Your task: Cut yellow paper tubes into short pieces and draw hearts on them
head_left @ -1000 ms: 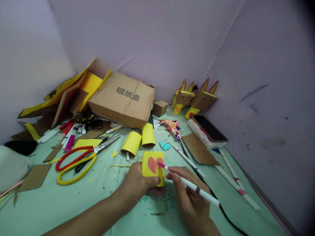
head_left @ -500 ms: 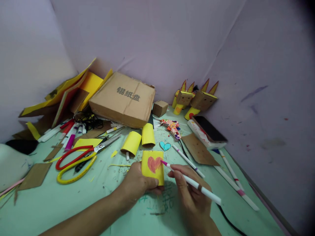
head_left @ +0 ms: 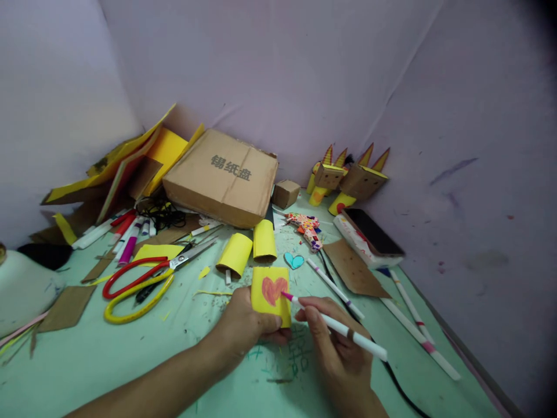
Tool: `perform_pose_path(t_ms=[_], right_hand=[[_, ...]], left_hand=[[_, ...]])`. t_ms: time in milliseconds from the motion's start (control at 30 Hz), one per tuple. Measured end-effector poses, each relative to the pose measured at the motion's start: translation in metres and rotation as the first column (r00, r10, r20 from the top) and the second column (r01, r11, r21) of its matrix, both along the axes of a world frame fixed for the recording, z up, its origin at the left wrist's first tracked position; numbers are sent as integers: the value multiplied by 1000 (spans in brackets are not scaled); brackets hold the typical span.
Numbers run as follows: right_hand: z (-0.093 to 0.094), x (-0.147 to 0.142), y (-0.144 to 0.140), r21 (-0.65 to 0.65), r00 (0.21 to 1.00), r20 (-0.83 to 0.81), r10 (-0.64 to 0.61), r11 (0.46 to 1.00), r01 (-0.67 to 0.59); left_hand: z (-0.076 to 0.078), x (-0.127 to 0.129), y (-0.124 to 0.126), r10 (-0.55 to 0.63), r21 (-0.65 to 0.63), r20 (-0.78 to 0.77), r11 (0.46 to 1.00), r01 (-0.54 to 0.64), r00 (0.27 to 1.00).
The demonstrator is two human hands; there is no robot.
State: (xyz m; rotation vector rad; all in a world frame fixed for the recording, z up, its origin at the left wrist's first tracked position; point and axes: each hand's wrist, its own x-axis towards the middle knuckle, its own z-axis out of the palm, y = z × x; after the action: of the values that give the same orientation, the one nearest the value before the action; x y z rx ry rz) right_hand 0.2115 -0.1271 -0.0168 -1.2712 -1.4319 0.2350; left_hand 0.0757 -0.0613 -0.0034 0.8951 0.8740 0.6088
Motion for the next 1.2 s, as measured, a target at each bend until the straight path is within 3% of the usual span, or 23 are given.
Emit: perform_pose_path(t_ms=[100,267,400,533,667,800,1200], right_hand=[[1,-1,-1,-23,999,15,47,999,-47],[0,1,-3,-7,997,1,-79,997,79],[1,1,-3,-21,1000,28,-11,1000,12],[1,1,-3,24,996,28,-81,996,81],[3,0,-3,1,999,50,-12,1000,12],[3,-1,-3,7,996,41,-76,997,76],[1,1,-4,-5,996,84,-26,1000,26]], left_hand=[[1,0,0,-4,14,3,1000,4,1000],[1,-1,0,4,-22,-10,1000,-4,1000],[0,-1,0,-4,-9,-6,1000,4,1000],[0,0,0,2,-7,-14,1000,-2,1000],[1,0,0,-7,4,-12,1000,7,1000],[1,0,1,1,-5,-21,1000,-1,1000],[-1,1,1,-1,-5,-4,1000,1,1000]])
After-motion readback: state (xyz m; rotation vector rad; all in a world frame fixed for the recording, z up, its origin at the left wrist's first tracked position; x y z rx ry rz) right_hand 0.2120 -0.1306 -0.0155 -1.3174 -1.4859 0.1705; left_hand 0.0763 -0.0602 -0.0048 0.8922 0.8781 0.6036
